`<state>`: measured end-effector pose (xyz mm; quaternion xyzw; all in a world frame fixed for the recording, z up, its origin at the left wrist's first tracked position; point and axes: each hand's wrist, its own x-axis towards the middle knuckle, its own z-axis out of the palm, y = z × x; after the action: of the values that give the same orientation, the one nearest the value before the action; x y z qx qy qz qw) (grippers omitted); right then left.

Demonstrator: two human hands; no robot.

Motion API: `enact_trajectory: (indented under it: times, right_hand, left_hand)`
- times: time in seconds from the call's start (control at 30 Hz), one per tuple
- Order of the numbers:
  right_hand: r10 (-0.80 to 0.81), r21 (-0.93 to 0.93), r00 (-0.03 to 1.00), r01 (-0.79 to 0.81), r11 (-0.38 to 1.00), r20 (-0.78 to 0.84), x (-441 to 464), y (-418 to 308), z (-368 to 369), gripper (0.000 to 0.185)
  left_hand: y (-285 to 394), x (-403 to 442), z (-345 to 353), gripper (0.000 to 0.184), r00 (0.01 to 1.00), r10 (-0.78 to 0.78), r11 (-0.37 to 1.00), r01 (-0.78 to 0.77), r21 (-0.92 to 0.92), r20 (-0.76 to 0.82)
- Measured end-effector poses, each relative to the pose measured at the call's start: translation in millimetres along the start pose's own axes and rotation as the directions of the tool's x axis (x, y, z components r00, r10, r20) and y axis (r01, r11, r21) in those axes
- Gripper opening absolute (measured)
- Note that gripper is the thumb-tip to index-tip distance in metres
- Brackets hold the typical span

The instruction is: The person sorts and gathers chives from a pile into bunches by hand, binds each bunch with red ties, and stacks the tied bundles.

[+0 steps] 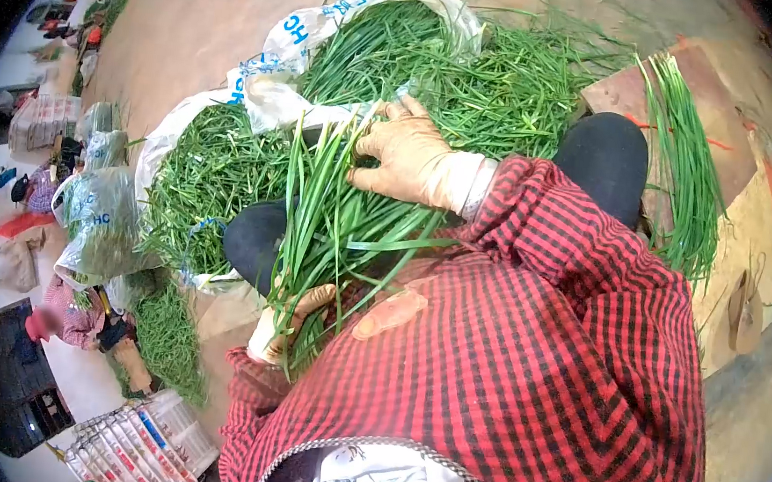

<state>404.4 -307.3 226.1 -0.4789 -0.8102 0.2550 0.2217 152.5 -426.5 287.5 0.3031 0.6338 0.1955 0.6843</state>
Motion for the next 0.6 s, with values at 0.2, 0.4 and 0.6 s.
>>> enact_trajectory:
  times: [0.2,0.4,0.6]
  right_hand:
    - [-0.094,0.207,0.996,0.092,0.974,0.0,1,17,-9,0.021]
    - [0.176,0.619,0.984,-0.131,0.775,-0.012,9,39,-26,0.023]
    - [0.349,0.571,0.937,-0.283,0.771,-0.008,5,84,-60,0.025]
  left_hand:
    - [4,-1,-10,0.056,0.997,0.064,0.998,-0.064,0.009,0.053]
    - [8,-4,-26,0.064,0.989,0.15,0.988,-0.149,-0.051,0.015]
    - [3,-8,-47,0.061,0.882,0.468,0.846,-0.465,0.261,0.053]
